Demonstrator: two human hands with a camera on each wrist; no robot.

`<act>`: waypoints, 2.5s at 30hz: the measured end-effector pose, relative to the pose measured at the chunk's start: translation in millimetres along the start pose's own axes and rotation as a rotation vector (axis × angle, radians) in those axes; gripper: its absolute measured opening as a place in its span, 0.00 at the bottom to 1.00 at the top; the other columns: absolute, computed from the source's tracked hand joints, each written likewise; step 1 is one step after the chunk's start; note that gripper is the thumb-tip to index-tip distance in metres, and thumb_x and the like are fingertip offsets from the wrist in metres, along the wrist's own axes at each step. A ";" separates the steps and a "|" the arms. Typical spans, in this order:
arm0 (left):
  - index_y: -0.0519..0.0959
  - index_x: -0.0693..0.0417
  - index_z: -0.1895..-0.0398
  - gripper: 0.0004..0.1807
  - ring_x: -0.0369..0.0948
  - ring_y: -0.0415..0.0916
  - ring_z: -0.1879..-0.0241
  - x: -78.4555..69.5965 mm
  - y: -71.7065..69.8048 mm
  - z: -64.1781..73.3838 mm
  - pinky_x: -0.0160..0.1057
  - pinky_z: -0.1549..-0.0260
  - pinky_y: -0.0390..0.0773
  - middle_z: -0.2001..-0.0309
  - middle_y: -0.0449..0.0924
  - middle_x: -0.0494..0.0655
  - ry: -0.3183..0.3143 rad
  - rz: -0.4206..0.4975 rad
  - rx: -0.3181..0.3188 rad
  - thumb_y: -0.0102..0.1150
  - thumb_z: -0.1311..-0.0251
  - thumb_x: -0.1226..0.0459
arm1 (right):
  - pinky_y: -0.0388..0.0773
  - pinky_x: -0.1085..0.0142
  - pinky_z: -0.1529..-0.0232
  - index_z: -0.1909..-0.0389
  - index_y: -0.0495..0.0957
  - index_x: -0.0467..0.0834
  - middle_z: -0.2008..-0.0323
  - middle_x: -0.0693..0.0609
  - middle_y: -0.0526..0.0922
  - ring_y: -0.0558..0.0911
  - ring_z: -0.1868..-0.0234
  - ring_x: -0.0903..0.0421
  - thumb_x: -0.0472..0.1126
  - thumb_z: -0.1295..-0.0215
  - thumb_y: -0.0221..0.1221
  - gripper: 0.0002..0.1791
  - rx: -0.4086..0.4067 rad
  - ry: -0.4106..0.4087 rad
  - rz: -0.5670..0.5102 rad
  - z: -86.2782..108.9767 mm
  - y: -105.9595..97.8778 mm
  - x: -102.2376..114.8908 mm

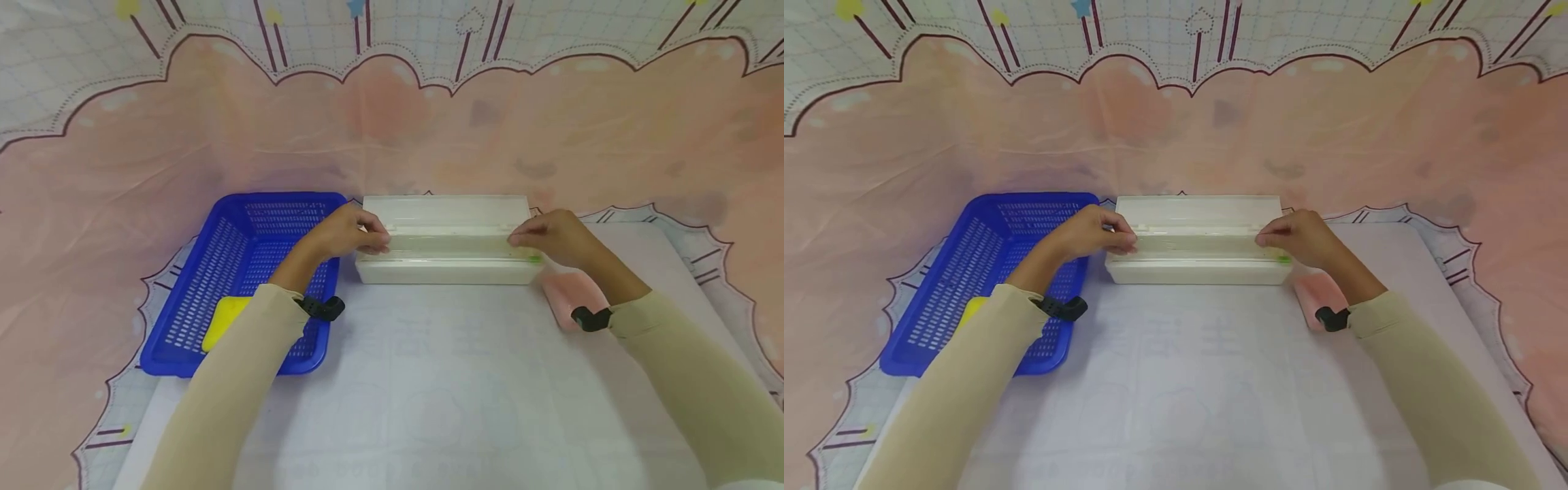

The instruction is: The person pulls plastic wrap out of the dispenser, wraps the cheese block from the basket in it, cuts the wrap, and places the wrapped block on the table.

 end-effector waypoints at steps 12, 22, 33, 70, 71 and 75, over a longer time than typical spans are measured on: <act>0.80 0.57 0.61 0.12 0.44 0.83 0.44 -41.3 -9.0 47.5 0.45 0.39 0.78 0.50 0.89 0.48 0.191 0.005 -0.067 0.60 0.28 0.57 | 0.78 0.77 0.46 0.54 0.79 0.40 0.53 0.53 0.90 0.89 0.53 0.61 0.49 0.22 0.54 0.15 -0.124 -0.128 -0.306 31.6 -7.7 42.3; 0.76 0.62 0.61 0.05 0.45 0.88 0.54 -85.9 -2.1 95.7 0.40 0.52 0.86 0.55 0.90 0.55 0.445 0.051 -0.062 0.55 0.27 0.68 | 0.85 0.70 0.55 0.56 0.75 0.33 0.63 0.52 0.89 0.90 0.59 0.60 0.37 0.21 0.51 0.10 -0.252 -0.329 -0.488 71.1 -24.1 81.4; 0.82 0.60 0.60 0.04 0.39 0.89 0.58 -114.8 30.6 167.4 0.29 0.70 0.81 0.60 0.90 0.54 0.831 -0.034 0.038 0.59 0.31 0.74 | 0.80 0.76 0.48 0.63 0.77 0.26 0.57 0.52 0.90 0.88 0.52 0.62 0.33 0.25 0.56 0.11 -0.314 -0.843 -0.562 144.0 -18.9 96.7; 0.87 0.47 0.53 0.08 0.31 0.81 0.48 25.8 145.4 207.0 0.31 0.48 0.80 0.54 0.89 0.36 0.713 -0.177 0.193 0.64 0.32 0.63 | 0.80 0.77 0.48 0.55 0.88 0.50 0.53 0.49 0.90 0.88 0.50 0.61 0.27 0.37 0.64 0.16 0.141 -0.519 -0.338 194.7 104.9 14.0; 0.87 0.48 0.52 0.09 0.32 0.81 0.48 18.9 142.6 211.0 0.32 0.48 0.81 0.55 0.89 0.36 0.735 -0.169 0.171 0.65 0.33 0.64 | 0.81 0.76 0.50 0.56 0.88 0.50 0.54 0.50 0.90 0.87 0.50 0.61 0.25 0.37 0.64 0.18 0.134 -0.510 -0.355 196.3 99.2 17.5; 0.86 0.48 0.50 0.14 0.33 0.82 0.49 -7.3 132.2 225.5 0.32 0.49 0.81 0.54 0.89 0.37 0.799 -0.154 0.069 0.68 0.38 0.69 | 0.82 0.73 0.53 0.54 0.87 0.47 0.54 0.50 0.89 0.86 0.51 0.60 0.16 0.42 0.59 0.26 0.075 -0.583 -0.439 203.0 76.0 35.8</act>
Point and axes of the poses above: each hand's wrist, its own z-axis away from the middle knuckle, its own y-axis out of the palm, x = y × z, the point moved 5 cm from there along -z, towards the middle knuckle
